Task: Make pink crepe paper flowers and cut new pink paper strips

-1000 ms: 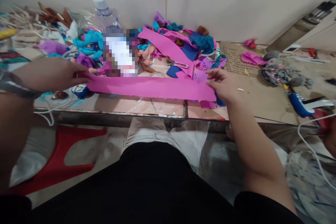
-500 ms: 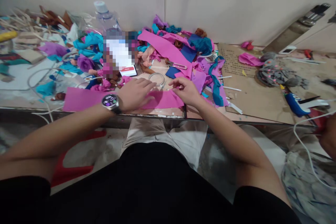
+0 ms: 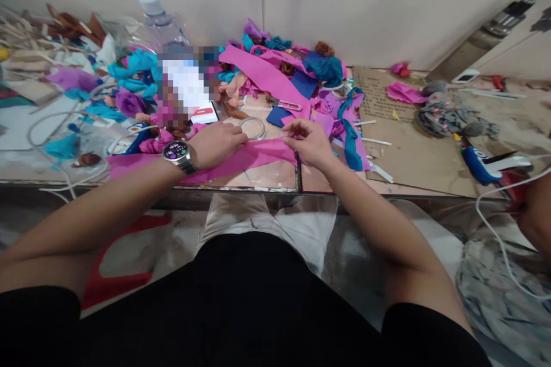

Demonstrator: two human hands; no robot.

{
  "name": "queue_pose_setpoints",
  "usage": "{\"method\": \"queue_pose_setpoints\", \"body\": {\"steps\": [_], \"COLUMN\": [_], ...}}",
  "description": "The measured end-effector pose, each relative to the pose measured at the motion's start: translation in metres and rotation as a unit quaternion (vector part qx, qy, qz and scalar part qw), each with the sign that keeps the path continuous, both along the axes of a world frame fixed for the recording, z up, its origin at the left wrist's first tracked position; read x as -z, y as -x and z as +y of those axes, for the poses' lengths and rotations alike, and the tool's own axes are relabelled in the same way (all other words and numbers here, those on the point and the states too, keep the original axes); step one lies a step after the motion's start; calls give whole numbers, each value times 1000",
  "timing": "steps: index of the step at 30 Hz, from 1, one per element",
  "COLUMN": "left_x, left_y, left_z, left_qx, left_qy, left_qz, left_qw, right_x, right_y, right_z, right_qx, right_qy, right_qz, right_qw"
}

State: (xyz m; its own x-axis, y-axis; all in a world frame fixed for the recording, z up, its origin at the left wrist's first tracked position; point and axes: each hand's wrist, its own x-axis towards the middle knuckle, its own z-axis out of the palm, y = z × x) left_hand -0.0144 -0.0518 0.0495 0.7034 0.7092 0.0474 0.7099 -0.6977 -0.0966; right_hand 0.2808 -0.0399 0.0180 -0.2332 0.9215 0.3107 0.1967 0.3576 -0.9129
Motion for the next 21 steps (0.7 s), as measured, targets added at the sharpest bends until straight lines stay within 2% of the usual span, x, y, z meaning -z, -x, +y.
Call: {"method": "queue_pose_setpoints", "body": {"steps": [3, 6, 9, 13, 17, 21], "left_x": [0, 5, 10, 16, 21, 22], "left_y": [4, -4, -19, -35, -42, -42], "left_z": [1, -3, -10, -14, -10, -7], "left_qx": [-17, -40, 5, 76, 88, 66], "left_qy": [-34, -59, -71, -39, -18, -2], "left_qz": [56, 34, -5, -25, -30, -43], "left_qw": [998, 997, 997, 996, 996, 997], "right_x": [10, 10, 8, 5, 0, -2], "right_y": [13, 19, 16, 16, 22, 20], "right_z": [-2, 1, 7, 5, -5, -7], "right_qx": [1, -7, 5, 7, -25, -25], "right_qy": [-11, -78, -114, -122, -162, -174], "right_qz": [-52, -124, -155, -166, -184, -181], "right_qw": [999, 989, 981, 979, 969, 968]}}
